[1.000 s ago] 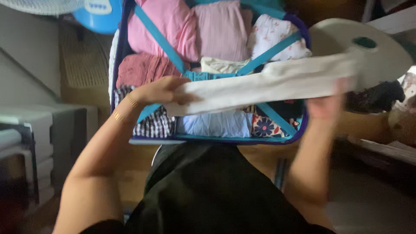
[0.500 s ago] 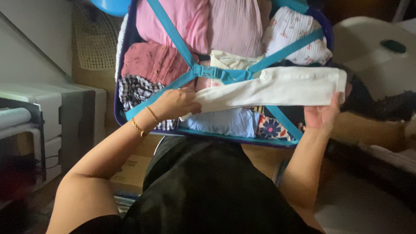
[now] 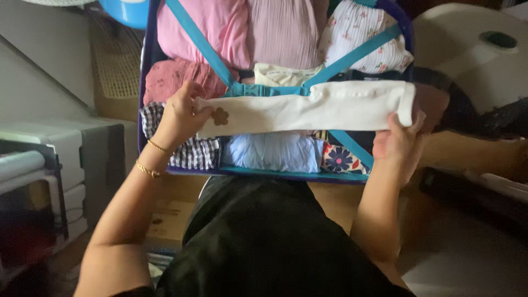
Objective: The person packs a suitcase by folding and arranging various clothing items, including shirts and shorts, into the compartments and securing them with the internal straps.
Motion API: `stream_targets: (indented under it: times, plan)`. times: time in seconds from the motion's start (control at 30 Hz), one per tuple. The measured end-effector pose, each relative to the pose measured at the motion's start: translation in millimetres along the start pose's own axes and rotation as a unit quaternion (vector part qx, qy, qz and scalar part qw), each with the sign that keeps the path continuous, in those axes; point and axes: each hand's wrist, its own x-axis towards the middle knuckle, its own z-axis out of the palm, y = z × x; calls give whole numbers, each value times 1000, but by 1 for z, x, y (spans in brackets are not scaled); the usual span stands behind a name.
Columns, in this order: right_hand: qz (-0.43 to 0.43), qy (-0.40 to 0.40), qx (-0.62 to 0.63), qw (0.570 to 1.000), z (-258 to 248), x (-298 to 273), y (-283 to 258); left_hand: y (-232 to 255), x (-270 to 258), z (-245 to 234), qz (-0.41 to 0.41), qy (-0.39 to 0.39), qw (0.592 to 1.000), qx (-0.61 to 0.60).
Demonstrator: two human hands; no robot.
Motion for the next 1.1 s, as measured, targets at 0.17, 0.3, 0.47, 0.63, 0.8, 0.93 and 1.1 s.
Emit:
stream_targets:
  times: [0.17,0.3,0.47,0.63,0.8,0.93,1.1]
  plan:
    - [28,19,-70,997,23,-21,-31,3,2,38,33,69,997,-10]
    - [38,21,-10,999,25,-29,-38,26,21,97,118,63,985,-107]
    - [46,19,13,999,15,-24,-29,61,42,161,-62,-163,874,-453]
    - [40,21,5,999,-11,-18,-10,66,20,125,193,24,979,67]
    - [88,67,37,993,-43,0,12,57,-11,106,182,122,973,74]
    - [94,52,42,993,-35,0,1,42,-28,133,-31,135,987,-83]
    - [84,36,60,994,-18,-6,-21,22,-32,157,-110,97,971,-187]
